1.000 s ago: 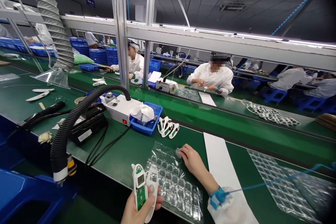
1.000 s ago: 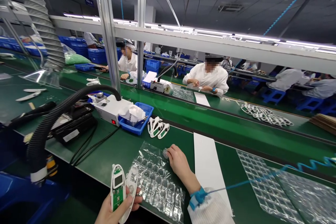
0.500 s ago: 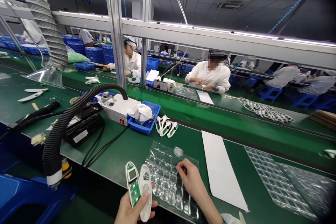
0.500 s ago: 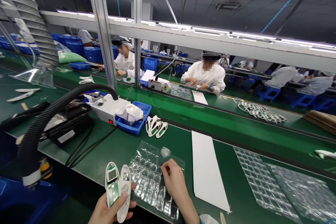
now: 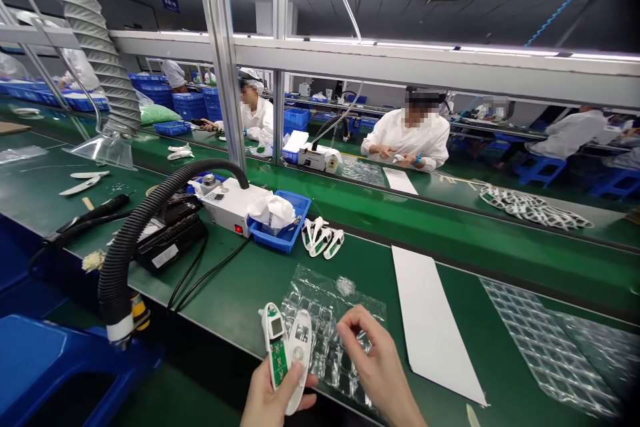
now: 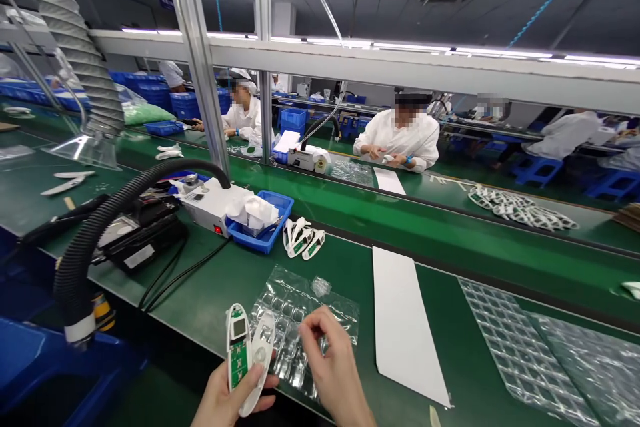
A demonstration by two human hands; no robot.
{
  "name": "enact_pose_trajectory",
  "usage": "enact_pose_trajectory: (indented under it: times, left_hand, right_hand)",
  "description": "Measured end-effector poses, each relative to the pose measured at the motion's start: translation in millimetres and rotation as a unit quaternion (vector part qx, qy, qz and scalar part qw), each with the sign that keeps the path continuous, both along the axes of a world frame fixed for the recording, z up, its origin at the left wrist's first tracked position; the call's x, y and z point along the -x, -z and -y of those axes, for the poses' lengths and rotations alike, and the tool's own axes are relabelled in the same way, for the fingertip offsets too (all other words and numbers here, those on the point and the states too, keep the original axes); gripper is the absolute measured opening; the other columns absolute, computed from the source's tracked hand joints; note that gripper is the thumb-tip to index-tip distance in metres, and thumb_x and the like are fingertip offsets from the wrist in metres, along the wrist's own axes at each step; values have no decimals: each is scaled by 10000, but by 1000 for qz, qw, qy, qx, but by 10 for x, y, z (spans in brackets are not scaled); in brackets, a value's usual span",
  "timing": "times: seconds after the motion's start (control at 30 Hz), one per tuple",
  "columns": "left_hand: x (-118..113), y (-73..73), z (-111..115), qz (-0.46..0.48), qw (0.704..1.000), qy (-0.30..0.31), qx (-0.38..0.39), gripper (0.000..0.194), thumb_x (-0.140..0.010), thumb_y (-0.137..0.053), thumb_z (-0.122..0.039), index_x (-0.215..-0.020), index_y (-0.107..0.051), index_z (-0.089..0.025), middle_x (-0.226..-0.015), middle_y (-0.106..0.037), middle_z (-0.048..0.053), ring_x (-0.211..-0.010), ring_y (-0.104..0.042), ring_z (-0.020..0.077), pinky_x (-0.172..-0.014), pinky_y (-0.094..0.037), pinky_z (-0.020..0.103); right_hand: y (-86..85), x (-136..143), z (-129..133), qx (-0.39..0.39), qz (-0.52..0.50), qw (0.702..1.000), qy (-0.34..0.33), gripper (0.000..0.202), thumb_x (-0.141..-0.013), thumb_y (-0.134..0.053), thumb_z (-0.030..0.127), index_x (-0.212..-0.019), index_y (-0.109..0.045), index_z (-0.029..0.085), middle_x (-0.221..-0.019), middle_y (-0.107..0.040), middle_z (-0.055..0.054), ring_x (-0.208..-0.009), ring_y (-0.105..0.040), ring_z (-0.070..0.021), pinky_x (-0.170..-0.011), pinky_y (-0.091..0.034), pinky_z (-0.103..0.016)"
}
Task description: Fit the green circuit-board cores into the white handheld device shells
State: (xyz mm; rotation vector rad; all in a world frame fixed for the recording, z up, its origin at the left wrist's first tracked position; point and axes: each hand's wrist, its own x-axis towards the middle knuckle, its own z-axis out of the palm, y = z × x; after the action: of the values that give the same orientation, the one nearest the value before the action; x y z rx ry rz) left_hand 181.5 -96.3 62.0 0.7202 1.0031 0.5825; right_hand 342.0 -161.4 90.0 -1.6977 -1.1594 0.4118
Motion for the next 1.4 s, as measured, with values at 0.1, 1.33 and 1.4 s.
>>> enact_pose_trajectory:
  times: [0.1,1.33,1.4]
  left_hand:
    - [-59,34,44,3,1000,10,-25,613,-518,-838,-543,-902,-673,-94,-792,-733,125,-774,-701,333,-665,-604,449]
    - [44,248,129,3,989,-34,-144,621,-643,-730,-587,-1066,-678,-136,-1017,-707,167,-936,-656,340,-734,-585,375]
    - [93,264,116,18,983,-49,-177,594,-662,-729,-567,-1073,-687,-140,-1056,-704,172,-1018,-634,352,-868,-540,392]
  right_hand:
    - [-10,168,-72,15,21,999,-42,247,-960,-418,285,-724,-441,216,-748,-495,0,-676,-476,-155,-610,-375,-261]
    - [283,560,-192,15,-203,979,6,210,-811,-623,383,-819,-507,208,-686,-547,14,-607,-530,-154,-559,-448,-233]
    - [319,696,-219,-8,-275,961,-27,264,-785,-651,432,-852,-593,184,-739,-627,-34,-696,-594,-194,-638,-489,-264]
